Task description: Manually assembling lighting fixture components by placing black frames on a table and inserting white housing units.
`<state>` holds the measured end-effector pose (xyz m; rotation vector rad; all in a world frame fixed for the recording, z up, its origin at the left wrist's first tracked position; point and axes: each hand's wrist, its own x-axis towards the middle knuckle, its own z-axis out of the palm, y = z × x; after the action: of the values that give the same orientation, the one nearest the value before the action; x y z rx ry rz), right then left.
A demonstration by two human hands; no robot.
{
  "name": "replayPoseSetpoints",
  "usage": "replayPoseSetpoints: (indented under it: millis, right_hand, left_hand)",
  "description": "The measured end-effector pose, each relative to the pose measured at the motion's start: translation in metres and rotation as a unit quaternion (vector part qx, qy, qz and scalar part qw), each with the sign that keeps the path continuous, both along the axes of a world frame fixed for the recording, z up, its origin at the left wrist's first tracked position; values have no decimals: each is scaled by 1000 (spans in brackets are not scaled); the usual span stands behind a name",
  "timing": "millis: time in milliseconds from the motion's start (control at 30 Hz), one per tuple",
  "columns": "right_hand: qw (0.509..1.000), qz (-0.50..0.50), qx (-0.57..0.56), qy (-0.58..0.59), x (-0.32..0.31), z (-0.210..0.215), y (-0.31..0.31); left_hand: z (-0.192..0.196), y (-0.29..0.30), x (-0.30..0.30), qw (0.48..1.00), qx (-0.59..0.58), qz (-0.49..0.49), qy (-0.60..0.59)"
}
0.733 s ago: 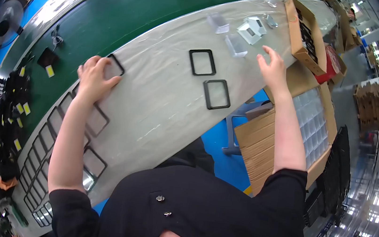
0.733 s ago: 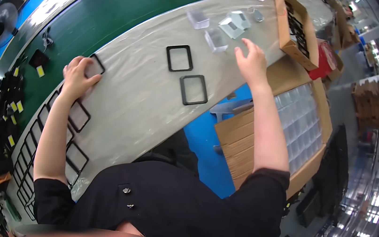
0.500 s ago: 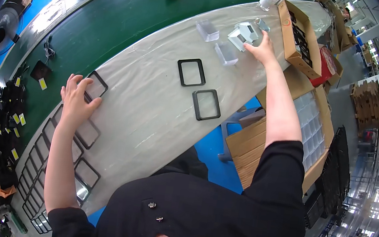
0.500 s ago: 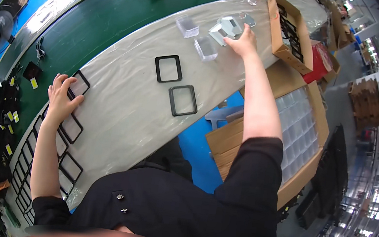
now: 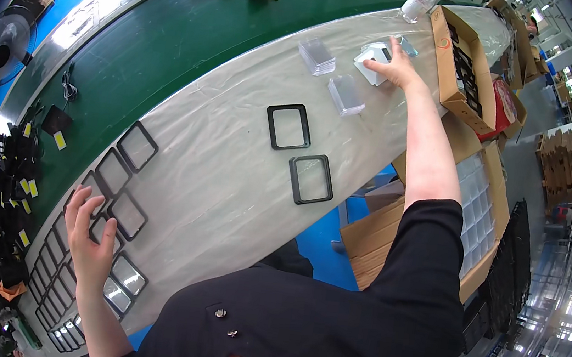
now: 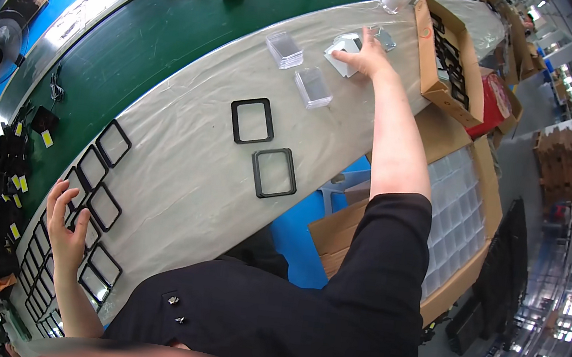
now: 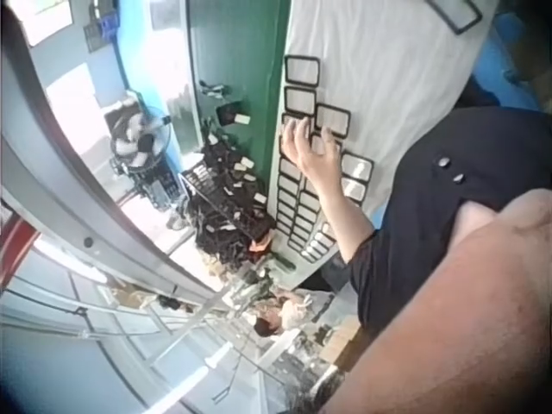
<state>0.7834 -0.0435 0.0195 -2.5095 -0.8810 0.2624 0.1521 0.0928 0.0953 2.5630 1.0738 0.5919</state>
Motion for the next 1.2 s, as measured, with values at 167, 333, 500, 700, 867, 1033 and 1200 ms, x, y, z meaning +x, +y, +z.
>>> replayPoseSetpoints:
  millis: [167,333,500,700,867,1033,1200]
  right_hand:
    - [996,-3,-78,-50,7,-8,4]
    - [989,-49,-129,54,31,2,18]
    - [980,-85,-180,16,14,13,54]
    - [974,-66,-215,-10,32,-3,64]
    - [990,54,-98,-91,89,-42,52]
    - [974,168,144,40,-58,67,32]
    - [784,587,92,176,-359,144,21]
  left_hand:
    - [6,-11,2,999,1,-2,-37]
    - [23,-24,-8,999,23,11,-40]
    - [33,-44,-31,996,41,63,-48]
    - [53,-106,-78,984,70,159,-31]
    - [54,-145,-85,979,23,180,-87]
    - [13,-143,-59,906,-283,9,-314]
    - [-20,-123,-27,540,-661,-75,-515]
